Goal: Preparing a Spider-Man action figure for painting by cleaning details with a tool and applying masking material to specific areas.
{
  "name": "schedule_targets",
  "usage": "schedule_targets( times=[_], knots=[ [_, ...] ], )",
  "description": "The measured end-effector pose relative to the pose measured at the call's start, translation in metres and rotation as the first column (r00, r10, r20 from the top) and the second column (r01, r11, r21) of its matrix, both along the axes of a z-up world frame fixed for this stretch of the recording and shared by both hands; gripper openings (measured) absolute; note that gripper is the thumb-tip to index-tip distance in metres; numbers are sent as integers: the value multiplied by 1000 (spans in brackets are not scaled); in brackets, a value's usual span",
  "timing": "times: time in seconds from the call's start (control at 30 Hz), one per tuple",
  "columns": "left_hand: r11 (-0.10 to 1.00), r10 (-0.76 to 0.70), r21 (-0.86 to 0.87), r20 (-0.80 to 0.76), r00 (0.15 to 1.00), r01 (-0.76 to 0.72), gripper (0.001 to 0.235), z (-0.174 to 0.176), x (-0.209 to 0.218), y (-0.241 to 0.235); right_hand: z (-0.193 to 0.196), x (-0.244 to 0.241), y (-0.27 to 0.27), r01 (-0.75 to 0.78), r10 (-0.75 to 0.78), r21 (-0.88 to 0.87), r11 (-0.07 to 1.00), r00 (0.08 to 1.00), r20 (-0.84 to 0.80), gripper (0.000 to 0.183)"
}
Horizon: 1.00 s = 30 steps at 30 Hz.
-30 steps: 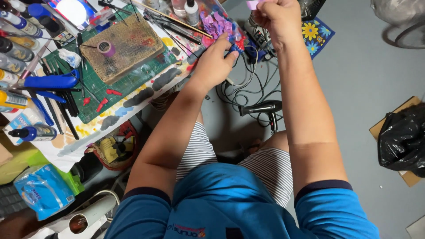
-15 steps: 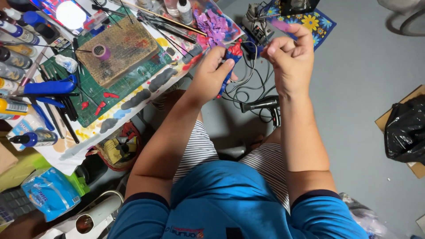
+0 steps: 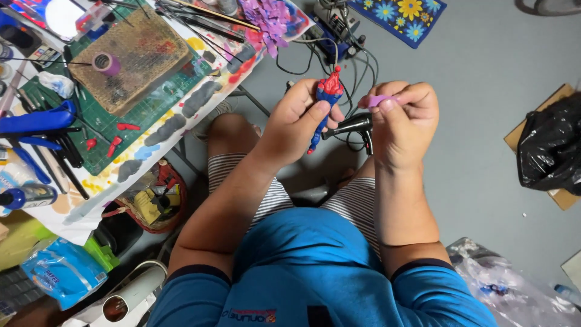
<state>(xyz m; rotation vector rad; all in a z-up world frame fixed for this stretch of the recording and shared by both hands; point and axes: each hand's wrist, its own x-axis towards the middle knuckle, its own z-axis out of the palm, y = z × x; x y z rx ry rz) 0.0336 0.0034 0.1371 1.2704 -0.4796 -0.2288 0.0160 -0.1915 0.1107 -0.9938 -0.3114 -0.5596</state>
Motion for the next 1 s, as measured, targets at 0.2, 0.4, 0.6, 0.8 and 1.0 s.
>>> schedule_targets(
  times=[0.2,0.4,0.6,0.8,1.0],
  knots=[
    [998,-63,7,-46,997,63,22,-13,-9,-14,12,-17,10,125,-122,-98,987,992,34,26],
    [996,-52,68,-74,996,57,22,-1,-21,-21,2,-17,4,159,-164,-85,984,985,-54,25],
    [992,-24,120,-123,992,39,23,7,-25,-20,-2,-20,6,131,-137,-42,990,974,-180,23],
    [988,-24,145,-144,989,45,25,9,-25,-20,-4,-17,10,160,-176,-94,983,964,-197,24],
    [980,5,197,-154,988,25,33,9,-24,-20,-3,-18,14,182,-214,-186,966,962,-168,26]
  ],
)
